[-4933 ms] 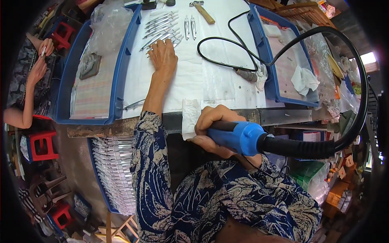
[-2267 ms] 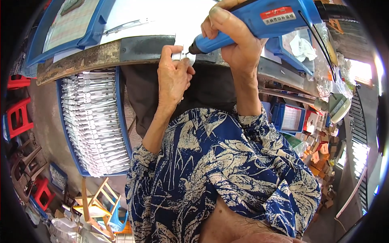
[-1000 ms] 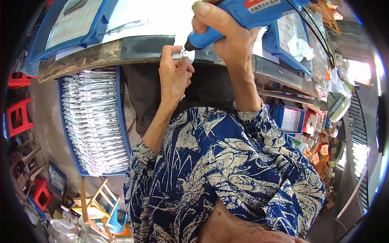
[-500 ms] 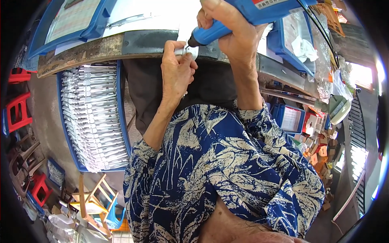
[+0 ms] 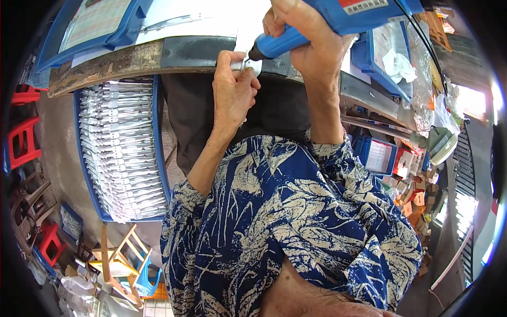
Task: Assembling small metal and plastic hardware components using an electric screwdriver and manual hand tools.
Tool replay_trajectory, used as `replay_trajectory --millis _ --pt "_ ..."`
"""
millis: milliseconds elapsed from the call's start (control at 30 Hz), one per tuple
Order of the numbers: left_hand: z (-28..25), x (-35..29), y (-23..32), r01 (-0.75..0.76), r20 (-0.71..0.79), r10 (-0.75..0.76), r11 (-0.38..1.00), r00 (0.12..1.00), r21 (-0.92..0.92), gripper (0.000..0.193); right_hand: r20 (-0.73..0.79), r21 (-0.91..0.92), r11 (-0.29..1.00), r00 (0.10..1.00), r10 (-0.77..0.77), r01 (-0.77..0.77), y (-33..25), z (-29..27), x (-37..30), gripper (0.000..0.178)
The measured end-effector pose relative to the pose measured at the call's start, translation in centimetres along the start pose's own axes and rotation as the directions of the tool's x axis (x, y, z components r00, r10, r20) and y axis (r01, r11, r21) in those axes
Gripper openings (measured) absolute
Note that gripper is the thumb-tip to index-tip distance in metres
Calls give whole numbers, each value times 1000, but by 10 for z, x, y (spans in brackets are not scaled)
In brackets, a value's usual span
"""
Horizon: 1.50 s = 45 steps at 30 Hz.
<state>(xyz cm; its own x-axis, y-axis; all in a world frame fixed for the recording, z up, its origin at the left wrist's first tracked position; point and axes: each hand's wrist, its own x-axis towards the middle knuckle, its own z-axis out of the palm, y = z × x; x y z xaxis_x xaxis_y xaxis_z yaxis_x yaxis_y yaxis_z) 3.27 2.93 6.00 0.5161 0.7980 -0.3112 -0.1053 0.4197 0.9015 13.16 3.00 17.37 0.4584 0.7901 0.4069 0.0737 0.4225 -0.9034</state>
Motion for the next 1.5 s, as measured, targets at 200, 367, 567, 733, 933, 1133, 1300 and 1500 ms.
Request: replay_trajectory --millis 200,367,567,733,933,1133,1300,1500 --pt "-1 -2 7 -3 -12 3 999 1000 32 16 8 14 1000 1000 15 -15 3 3 2 17" --pt "1 -2 1 -6 17 7 999 1000 -49 18 -10 -24 999 999 40 -40 1 0 0 17" --pt "-2 5 -7 3 -8 -4 997 1000 -79 18 181 -557 696 884 -431 453 5 9 6 11" --pt "1 2 2 -12 21 14 996 1000 -93 16 4 -503 858 993 -115 101 -3 12 1 13" --pt "-3 4 -11 3 -12 -4 997 1000 -77 18 119 -161 984 992 -52 70 27 -6 -5 15" --pt "0 -1 6 30 12 -30 998 999 -52 21 17 21 998 998 -59 59 20 -24 -8 22" --pt "-13 3 17 77 124 -69 995 990 -61 23 9 45 998 999 -36 35 33 -31 -16 26" --pt "-29 27 73 -341 189 304 594 934 728 15 11 8 1000 1000 25 -25 28 -38 -24 23"
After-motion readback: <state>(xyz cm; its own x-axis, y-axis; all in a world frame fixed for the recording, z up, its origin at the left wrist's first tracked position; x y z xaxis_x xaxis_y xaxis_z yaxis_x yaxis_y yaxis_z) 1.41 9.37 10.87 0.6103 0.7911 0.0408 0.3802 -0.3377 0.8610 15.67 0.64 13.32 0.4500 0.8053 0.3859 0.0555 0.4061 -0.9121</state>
